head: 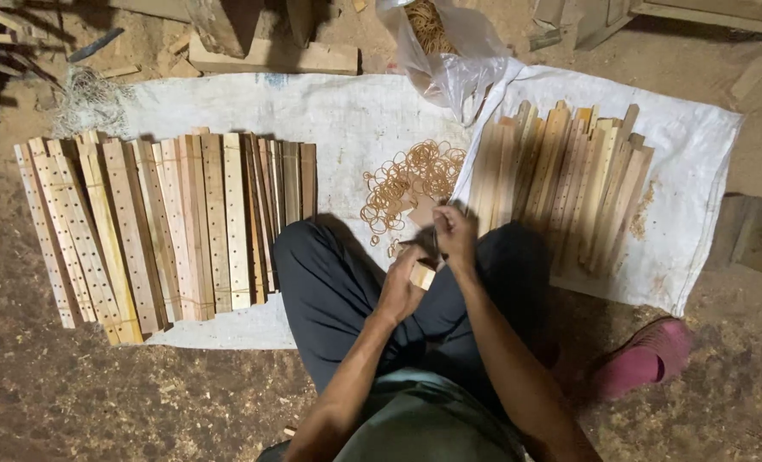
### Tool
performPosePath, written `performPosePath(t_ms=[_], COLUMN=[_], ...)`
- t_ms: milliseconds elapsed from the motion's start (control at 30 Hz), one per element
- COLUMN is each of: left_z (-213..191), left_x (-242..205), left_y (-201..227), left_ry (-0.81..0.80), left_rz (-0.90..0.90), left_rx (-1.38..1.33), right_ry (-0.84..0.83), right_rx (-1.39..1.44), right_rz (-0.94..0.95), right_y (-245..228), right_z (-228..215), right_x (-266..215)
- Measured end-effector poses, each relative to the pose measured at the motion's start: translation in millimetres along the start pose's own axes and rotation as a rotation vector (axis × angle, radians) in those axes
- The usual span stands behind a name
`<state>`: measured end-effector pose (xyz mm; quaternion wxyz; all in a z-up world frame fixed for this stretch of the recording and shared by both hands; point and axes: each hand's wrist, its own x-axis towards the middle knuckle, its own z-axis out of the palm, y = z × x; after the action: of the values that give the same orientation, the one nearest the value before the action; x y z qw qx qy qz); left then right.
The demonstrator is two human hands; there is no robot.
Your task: Wrapping rubber bands around individual wooden slats
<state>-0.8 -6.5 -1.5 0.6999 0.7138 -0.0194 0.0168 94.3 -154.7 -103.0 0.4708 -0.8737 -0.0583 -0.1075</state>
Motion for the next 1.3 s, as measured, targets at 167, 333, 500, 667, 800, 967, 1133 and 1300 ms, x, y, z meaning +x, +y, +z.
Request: performPosePath(t_ms=[167, 333, 500, 667, 800, 967, 1133, 1300], left_z=[-5, -15, -17, -12, -11, -11, -5, -7], left_x=[13, 21, 31, 32, 34, 21, 20, 27], left_y=[31, 37, 62, 58, 59, 23, -3, 25], left_ry=[0.017, 0.017, 0.036, 0.018, 0.024, 0.021, 0.009, 0.027], left_rz=[0.008, 0.023, 0.008, 0.030, 0.033, -0.025, -0.003, -0.063], left_rx=[-0.014, -0.020, -0.043, 0.011, 0.007, -0.050, 0.011, 0.010], right_ry=[-0.197, -0.311, -0.502, -0.432, -0.161, -0.265, -0.242, -0.252], right_rx=[-0.267, -0.535, -0.698, -0.675, -0.468, -0.043, 0.477, 0.865], right_rz=[0.004, 0.097, 0.245, 0.123, -0.104, 0.295, 0.546, 0.564], right_y=[43, 40, 86, 82, 60, -4, -55, -95], right_z=[43, 69, 92, 88, 73, 14, -29, -64], right_x=[11, 32, 40, 36, 42, 56, 52, 48])
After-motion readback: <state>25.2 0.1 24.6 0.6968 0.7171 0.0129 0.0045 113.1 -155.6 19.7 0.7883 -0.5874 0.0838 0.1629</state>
